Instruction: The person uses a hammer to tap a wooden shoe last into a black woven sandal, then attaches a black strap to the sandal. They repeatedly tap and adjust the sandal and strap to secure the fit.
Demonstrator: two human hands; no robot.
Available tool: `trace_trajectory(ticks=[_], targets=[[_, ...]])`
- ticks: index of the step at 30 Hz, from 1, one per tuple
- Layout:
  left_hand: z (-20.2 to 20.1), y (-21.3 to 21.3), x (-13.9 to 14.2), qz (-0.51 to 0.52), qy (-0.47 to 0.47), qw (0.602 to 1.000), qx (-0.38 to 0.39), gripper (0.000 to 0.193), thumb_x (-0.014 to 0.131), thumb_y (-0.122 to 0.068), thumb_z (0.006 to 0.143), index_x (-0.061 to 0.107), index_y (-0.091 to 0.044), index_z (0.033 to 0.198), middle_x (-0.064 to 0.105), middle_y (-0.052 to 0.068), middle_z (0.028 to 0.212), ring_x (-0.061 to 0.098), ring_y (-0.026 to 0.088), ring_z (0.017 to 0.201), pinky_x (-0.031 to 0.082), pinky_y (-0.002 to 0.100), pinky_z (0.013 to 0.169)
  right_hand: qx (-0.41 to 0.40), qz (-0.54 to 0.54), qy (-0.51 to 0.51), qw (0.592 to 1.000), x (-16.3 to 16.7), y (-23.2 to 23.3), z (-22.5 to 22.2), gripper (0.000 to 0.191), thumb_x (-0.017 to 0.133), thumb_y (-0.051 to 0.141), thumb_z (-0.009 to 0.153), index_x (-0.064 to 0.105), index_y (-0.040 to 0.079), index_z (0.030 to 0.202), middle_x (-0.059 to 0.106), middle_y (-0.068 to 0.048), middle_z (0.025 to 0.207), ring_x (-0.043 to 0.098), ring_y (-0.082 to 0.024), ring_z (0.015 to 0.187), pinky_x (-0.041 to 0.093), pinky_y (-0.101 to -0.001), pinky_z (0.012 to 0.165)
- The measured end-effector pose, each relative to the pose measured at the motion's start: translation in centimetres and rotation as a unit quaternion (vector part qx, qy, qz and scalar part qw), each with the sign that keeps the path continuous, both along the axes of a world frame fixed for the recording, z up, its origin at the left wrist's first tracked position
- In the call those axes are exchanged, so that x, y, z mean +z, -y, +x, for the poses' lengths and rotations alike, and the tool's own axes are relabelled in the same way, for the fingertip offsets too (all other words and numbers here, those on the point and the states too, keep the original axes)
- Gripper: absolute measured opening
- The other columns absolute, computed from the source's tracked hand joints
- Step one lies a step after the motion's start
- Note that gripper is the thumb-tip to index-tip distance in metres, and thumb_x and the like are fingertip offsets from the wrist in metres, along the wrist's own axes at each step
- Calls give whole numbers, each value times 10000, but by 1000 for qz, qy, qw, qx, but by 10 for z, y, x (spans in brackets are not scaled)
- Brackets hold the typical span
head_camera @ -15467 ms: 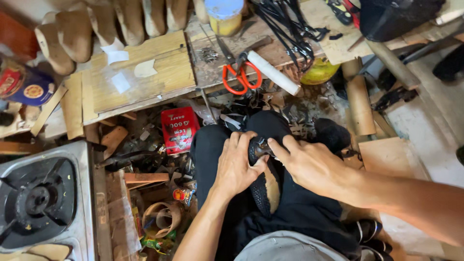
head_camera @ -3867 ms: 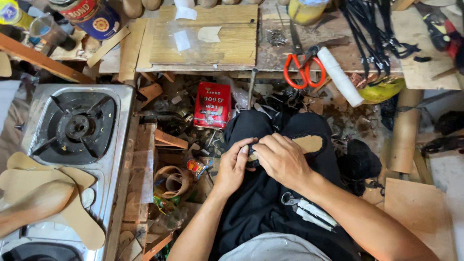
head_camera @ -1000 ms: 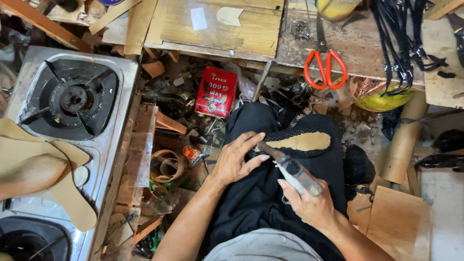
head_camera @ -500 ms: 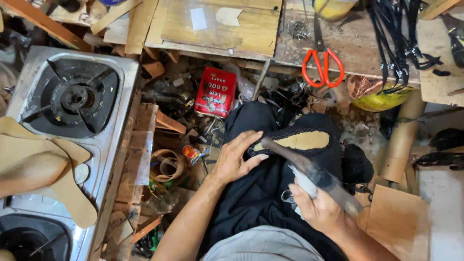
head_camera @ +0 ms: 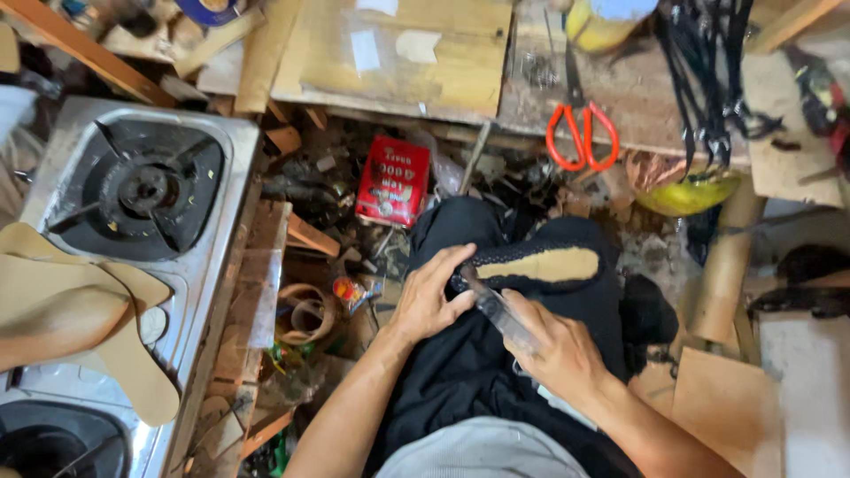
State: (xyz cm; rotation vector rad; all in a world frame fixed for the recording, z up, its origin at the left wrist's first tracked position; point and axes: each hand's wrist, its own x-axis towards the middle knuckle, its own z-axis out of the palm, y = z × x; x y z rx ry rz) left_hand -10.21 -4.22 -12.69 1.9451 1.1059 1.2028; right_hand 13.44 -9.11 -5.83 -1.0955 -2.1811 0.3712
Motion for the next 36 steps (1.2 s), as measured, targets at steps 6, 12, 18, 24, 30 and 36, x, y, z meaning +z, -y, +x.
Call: trace_trajectory(ticks=[6,12,18,24,30,36], targets=[[3,8,-8,-54,-26,998,35,796,830,-361,823,492,-65,1480,611,221,1373,598,419,1259,499,450,1041,-65,-159,96,980,5,-1,-4,457,743,206,866,621,53,1280,735,-212,918,716,-412,789,579,-466,640],[3,4,-13,-46,-19,997,59,746,851,-386,804,546,-81,1413,646,196,1334,628,389,1242,512,446,1028,-18,-170,-54,984,33,14,4,529,747,223,886,605,34,1360,768,-147,970,734,-277,770,611,-347,663],[-2,5,-9,-45,-24,998,45,728,840,-369,823,544,-73,1418,639,190,1324,621,390,1240,515,443,1026,-5,-125,-132,983,18,5,-26,390,767,159,853,659,10,1197,736,-175,986,728,-337,797,592,-378,684],[-3,2,-11,-45,-25,998,34,734,836,-364,813,536,-65,1413,639,185,1307,623,386,1219,512,440,1025,33,-55,-39,997,29,8,-13,338,742,135,876,619,41,1177,718,-210,956,735,-364,814,583,-399,722],[0,-1,-13,-44,-43,997,37,760,815,-362,831,505,-53,1452,604,213,1351,588,417,1260,496,459,1039,-56,-152,-56,985,17,-4,-30,301,770,150,889,664,-4,1125,705,-142,772,708,-285,683,566,-363,630],[6,-1,-8,-72,-53,995,35,752,817,-417,842,508,-62,1429,610,205,1301,598,414,1222,507,461,1013,-21,-161,-214,963,18,15,2,129,690,184,919,684,57,943,704,-87,779,677,-199,638,550,-323,607]])
